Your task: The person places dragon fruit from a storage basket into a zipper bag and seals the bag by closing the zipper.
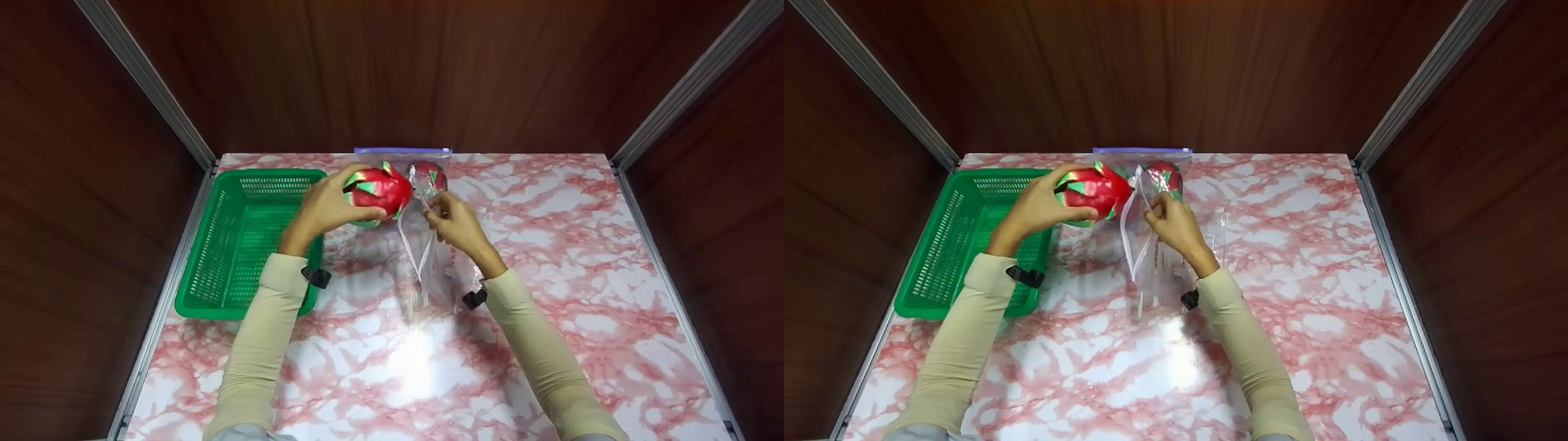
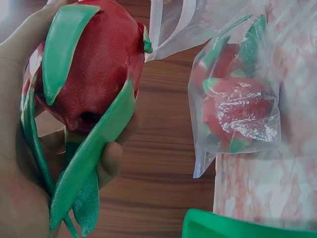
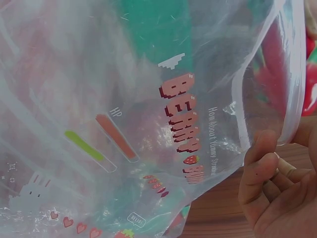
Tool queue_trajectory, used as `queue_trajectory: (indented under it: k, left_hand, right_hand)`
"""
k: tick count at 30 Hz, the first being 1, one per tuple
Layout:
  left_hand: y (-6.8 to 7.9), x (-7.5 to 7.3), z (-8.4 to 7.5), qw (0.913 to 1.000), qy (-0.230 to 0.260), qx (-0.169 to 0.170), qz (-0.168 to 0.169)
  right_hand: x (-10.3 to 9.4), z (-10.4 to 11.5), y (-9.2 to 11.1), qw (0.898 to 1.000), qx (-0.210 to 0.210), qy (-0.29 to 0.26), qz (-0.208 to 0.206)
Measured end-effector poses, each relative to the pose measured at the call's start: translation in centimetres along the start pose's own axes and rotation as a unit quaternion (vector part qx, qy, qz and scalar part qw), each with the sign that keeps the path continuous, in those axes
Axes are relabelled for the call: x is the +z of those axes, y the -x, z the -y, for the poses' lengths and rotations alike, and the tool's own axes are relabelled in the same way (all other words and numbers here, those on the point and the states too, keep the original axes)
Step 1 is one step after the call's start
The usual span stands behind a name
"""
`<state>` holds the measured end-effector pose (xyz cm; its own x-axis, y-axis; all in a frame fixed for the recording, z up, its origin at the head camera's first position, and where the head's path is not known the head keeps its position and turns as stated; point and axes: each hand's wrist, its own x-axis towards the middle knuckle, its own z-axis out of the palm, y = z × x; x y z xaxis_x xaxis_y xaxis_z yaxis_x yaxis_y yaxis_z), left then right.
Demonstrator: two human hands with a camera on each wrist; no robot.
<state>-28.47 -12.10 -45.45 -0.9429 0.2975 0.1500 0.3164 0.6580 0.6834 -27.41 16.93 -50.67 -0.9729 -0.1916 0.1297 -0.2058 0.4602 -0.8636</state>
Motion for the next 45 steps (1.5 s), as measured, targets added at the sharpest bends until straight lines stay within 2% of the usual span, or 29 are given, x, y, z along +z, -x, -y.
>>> queue_trajectory:
  k: [6, 13, 21, 29, 39, 45]
  left_hand:
    - [0.0, 0.7, -0.1, 0.9998, 0.015, -0.004, 0.011]
    - [-0.2, 1.5, -0.1, 0.9999, 0.002, 0.008, 0.01]
    - [-0.5, 2.5, -0.2, 0.999, 0.03, 0.021, 0.025]
    - [-0.7, 2.7, -0.3, 0.9993, 0.003, 0.019, 0.033]
    - [-0.6, 2.8, -0.2, 0.9991, 0.001, 0.023, 0.037]
    - [-0.5, 2.9, -0.2, 0.9981, -0.033, 0.035, 0.038]
  right_hand:
    - [0.0, -0.1, 0.1, 1.0, -0.001, -0.002, -0.003]
    - [0.1, -0.2, 0.0, 1.0, 0.002, -0.004, -0.006]
    - [0.1, -0.1, 0.0, 1.0, 0.001, -0.003, -0.006]
    - [0.0, -0.2, 0.0, 1.0, 0.003, -0.015, -0.005]
    - [0.0, -0.1, 0.0, 1.0, 0.009, -0.021, -0.005]
    - [0.0, -0.2, 0.0, 1.0, 0.006, -0.016, -0.008]
